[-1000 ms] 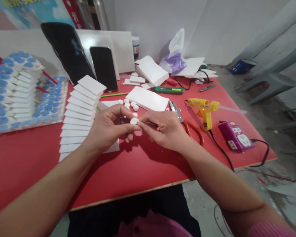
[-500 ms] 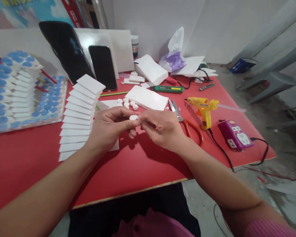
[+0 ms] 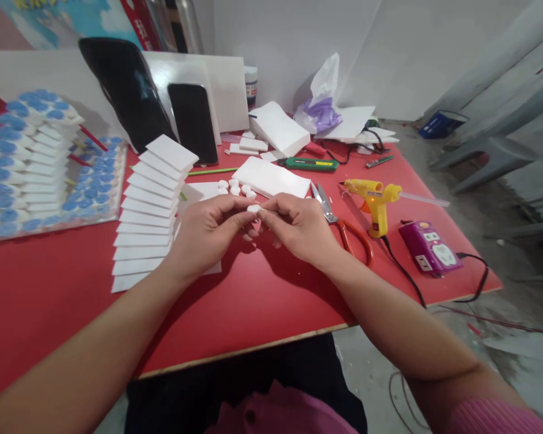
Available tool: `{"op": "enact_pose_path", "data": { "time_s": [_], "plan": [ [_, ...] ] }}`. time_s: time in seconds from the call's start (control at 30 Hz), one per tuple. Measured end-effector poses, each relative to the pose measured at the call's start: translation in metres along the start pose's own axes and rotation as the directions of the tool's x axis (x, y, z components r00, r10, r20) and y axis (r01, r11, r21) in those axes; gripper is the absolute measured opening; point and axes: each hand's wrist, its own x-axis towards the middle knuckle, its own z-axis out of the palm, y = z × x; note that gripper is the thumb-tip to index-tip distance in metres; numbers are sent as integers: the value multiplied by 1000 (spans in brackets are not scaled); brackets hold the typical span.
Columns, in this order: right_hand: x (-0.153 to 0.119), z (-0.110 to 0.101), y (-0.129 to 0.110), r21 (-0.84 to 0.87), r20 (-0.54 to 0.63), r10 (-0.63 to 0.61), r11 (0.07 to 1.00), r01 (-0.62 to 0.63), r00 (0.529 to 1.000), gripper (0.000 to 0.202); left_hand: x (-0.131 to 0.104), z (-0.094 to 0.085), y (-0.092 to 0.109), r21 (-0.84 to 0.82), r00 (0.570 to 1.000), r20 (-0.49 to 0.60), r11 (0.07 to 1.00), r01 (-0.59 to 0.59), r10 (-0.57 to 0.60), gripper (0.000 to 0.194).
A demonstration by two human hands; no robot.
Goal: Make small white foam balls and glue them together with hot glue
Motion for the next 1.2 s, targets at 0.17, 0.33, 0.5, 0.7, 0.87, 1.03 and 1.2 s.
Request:
{"op": "enact_pose_path", "data": {
  "time_s": [0.17, 0.33, 0.5, 0.7, 0.87, 1.03, 1.2],
  "plan": [
    [-8, 10, -4, -313, -65, -130, 944, 104, 989, 16, -6, 8, -1, 77, 995, -98, 997, -20, 27, 13],
    [-4, 4, -11, -49, -52, 25, 998, -27, 998, 20, -4, 6, 2, 69, 997, -69, 997, -26, 31, 17],
    [10, -10, -10, 562, 303, 381, 668, -487, 873, 46, 3, -3, 6, 22, 999, 8, 999, -37, 37, 20],
    [12, -11, -4, 694, 482, 324, 426, -580, 814, 25, 2, -5, 7, 84, 993, 25, 990, -116, 114, 18],
    [11, -11, -7, 708, 472, 339, 404, -579, 814, 29, 2, -6, 5, 69, 993, 26, 991, -116, 114, 20],
    [10, -10, -8, 659, 364, 325, 572, -488, 873, 40, 2, -7, 5, 81, 995, 13, 992, -99, 98, 19],
    [5, -8, -16, 481, 150, 293, 813, -329, 944, 36, 2, -6, 6, 17, 1000, -13, 1000, -18, 18, 19]
  ]
}}
